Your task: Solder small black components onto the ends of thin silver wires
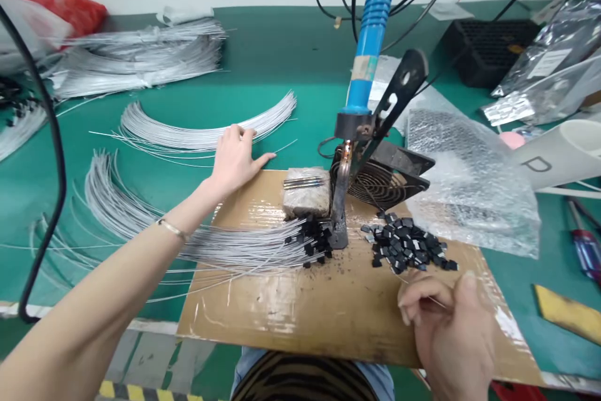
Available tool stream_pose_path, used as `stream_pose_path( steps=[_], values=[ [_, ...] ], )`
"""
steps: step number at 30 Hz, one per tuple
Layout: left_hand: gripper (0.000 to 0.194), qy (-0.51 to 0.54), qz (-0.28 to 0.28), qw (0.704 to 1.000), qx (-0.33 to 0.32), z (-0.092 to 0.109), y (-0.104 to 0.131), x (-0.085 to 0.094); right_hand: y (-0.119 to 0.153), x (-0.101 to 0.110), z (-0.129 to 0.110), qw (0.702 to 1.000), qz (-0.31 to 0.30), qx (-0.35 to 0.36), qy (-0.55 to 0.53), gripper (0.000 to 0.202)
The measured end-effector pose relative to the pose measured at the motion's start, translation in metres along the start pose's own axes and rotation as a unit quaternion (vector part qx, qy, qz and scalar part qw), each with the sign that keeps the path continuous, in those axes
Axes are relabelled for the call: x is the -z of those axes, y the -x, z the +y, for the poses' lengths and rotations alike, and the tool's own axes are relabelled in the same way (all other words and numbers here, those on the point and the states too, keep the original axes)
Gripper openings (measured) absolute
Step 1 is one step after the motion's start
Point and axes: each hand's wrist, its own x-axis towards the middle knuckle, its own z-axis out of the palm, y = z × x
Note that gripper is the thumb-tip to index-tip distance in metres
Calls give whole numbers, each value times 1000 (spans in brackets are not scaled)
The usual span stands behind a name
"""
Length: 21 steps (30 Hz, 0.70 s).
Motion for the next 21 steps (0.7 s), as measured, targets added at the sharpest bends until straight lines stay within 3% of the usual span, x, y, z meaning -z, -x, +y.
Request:
stream_pose_path(
  steps=[3, 9, 13, 18, 21],
  values=[
    [24, -17, 0, 1000, 7, -8, -19, -18, 0, 2, 3, 1000, -7, 1, 25, 75],
    [41, -2, 1, 1000, 0, -15, -26, -21, -4, 13, 13, 999, -35, 3, 38, 73],
    [36, 54, 33, 998, 14, -16, -26, -4, -3, 11, 15, 999, -27, -2, 36, 70],
    [1, 170, 54, 983, 45, -12, -26, 26, -1, 8, 16, 999, -14, 6, 40, 66],
    [7, 222, 50, 972, 61, -4, -20, 43, -1, 8, 16, 999, -13, 14, 44, 65]
  ],
)
